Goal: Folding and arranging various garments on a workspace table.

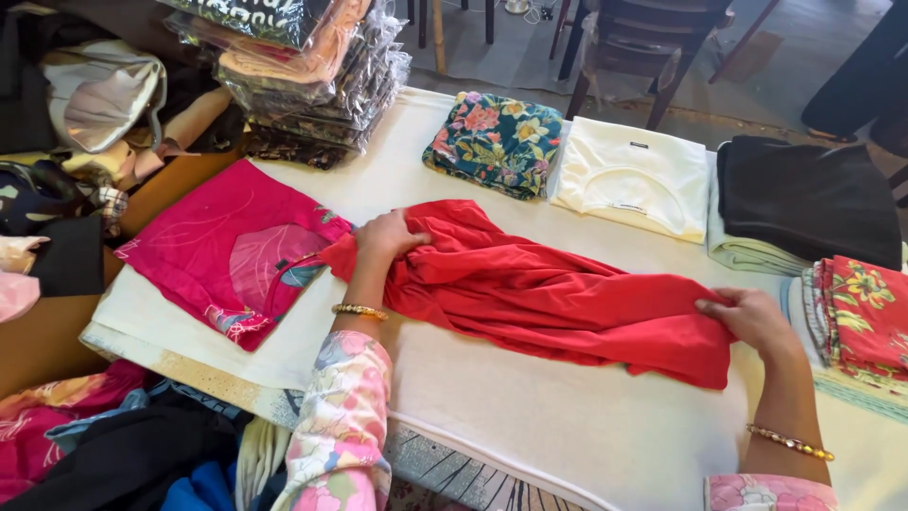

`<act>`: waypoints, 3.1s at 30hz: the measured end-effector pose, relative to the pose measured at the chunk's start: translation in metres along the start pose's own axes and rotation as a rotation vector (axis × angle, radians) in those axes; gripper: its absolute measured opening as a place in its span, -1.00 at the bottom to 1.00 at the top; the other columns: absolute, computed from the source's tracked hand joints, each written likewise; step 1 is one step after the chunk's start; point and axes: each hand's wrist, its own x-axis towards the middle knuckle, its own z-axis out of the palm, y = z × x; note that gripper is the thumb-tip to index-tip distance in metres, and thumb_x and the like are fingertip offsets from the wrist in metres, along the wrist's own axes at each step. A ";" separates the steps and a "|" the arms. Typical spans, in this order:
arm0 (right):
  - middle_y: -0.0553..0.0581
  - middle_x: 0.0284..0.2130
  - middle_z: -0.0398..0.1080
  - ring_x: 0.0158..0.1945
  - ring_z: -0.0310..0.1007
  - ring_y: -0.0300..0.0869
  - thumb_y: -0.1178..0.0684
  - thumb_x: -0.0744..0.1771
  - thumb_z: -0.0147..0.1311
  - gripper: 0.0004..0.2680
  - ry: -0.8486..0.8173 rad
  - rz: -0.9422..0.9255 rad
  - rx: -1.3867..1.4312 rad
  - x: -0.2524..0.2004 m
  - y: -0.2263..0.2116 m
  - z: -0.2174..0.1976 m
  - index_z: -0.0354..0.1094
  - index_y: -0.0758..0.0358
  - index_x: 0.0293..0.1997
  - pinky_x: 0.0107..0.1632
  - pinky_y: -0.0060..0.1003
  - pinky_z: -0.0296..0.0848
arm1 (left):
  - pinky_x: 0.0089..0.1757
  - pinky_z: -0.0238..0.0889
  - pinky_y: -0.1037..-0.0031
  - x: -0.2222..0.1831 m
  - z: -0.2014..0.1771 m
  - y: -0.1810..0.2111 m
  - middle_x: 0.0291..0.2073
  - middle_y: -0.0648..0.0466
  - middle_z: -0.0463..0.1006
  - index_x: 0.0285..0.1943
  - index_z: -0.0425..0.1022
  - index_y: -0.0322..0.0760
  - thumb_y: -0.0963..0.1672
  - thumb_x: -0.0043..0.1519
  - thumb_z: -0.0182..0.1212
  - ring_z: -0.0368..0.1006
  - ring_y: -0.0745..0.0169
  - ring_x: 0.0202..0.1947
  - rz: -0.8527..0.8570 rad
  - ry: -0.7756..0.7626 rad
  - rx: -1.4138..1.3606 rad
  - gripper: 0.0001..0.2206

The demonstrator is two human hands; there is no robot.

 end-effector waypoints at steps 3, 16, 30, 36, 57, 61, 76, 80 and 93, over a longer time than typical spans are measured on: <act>0.19 -0.37 0.55 -0.40 0.46 -0.20 0.06 0.34 0.28 -0.80 0.192 -0.091 0.149 -0.017 -0.014 -0.017 0.56 0.32 0.02 -0.30 -0.25 0.45 | 0.00 0.41 0.16 0.012 -0.009 0.006 -0.04 0.04 0.65 -0.09 0.67 0.09 0.03 0.13 0.34 0.54 0.00 -0.02 0.065 0.077 -0.069 -0.79; 0.36 -0.03 0.49 0.04 0.42 0.14 0.10 0.26 0.36 -0.65 0.960 -0.680 -0.386 0.047 -0.100 -0.018 0.52 0.30 0.17 0.08 -0.03 0.39 | 0.17 0.01 0.45 0.091 -0.075 0.068 0.30 0.14 0.14 0.39 0.09 -0.23 -0.34 0.23 0.17 0.00 0.37 0.30 0.762 0.474 -1.334 -0.44; 0.15 -0.10 0.45 0.00 0.39 0.07 -0.05 0.15 0.32 -0.61 0.052 -0.813 -0.460 -0.147 -0.109 0.105 0.50 0.14 0.05 -0.07 -0.05 0.39 | 0.06 0.34 0.28 -0.017 -0.001 -0.044 0.09 -0.03 0.57 0.25 0.42 -0.19 0.00 -0.03 0.55 0.49 0.01 0.07 0.480 -0.124 -0.239 -0.35; 0.03 -0.15 0.48 -0.01 0.43 -0.06 0.10 0.21 0.18 -0.78 0.269 -0.832 -0.595 -0.134 -0.082 0.117 0.51 0.10 -0.07 0.00 -0.09 0.39 | -0.09 0.38 0.25 -0.085 -0.049 -0.029 -0.15 -0.08 0.62 -0.05 0.55 -0.25 -0.05 0.00 0.56 0.54 0.00 -0.12 0.563 -0.046 -0.138 -0.60; 0.03 -0.31 0.64 -0.24 0.65 -0.15 0.16 0.27 0.21 -0.79 -0.138 -0.175 -0.354 -0.092 0.022 -0.039 0.60 0.11 -0.03 -0.07 -0.24 0.60 | -0.21 0.33 0.32 -0.210 -0.070 -0.051 -0.33 0.04 0.52 0.09 0.49 -0.23 -0.15 0.07 0.43 0.46 0.13 -0.28 1.128 -0.769 -0.482 -0.61; -0.06 -0.19 0.63 -0.12 0.64 -0.31 -0.04 0.22 0.39 -0.56 -0.474 -0.175 -0.262 -0.120 -0.035 -0.046 0.42 -0.10 0.25 0.02 -0.30 0.51 | 0.03 0.30 0.30 -0.130 -0.068 -0.087 0.01 -0.05 0.63 0.19 0.50 -0.20 -0.09 0.13 0.37 0.43 0.11 -0.01 1.043 -0.532 -0.857 -0.58; 0.31 0.02 0.46 0.08 0.43 0.16 -0.15 0.27 0.31 -0.60 0.384 -0.242 -0.429 0.077 -0.006 0.045 0.44 0.09 0.22 0.09 0.01 0.41 | 0.09 0.38 0.21 0.131 0.069 -0.062 0.05 -0.16 0.56 0.30 0.31 -0.23 -0.04 -0.10 0.64 0.51 -0.08 0.10 -0.009 0.120 -0.468 -0.22; 0.30 0.07 0.40 0.16 0.36 0.20 -0.18 0.24 0.33 -0.50 0.398 -0.290 -0.524 0.039 -0.024 0.034 0.36 0.09 0.30 0.13 0.05 0.39 | 0.01 0.45 0.20 0.068 -0.017 -0.026 -0.01 -0.06 0.65 0.34 0.30 -0.13 -0.12 0.02 0.43 0.59 -0.05 -0.01 0.051 0.335 -0.835 -0.36; 0.05 0.16 0.39 0.18 0.36 0.02 0.04 0.11 0.36 -0.51 -0.210 -0.481 -0.704 -0.149 -0.039 0.025 0.40 -0.05 0.16 0.11 -0.07 0.43 | 0.18 -0.06 -0.16 -0.233 -0.028 -0.003 0.35 -0.09 0.14 0.59 -0.03 0.07 -0.01 -0.15 0.63 0.04 -0.19 0.34 0.877 -0.525 0.126 0.08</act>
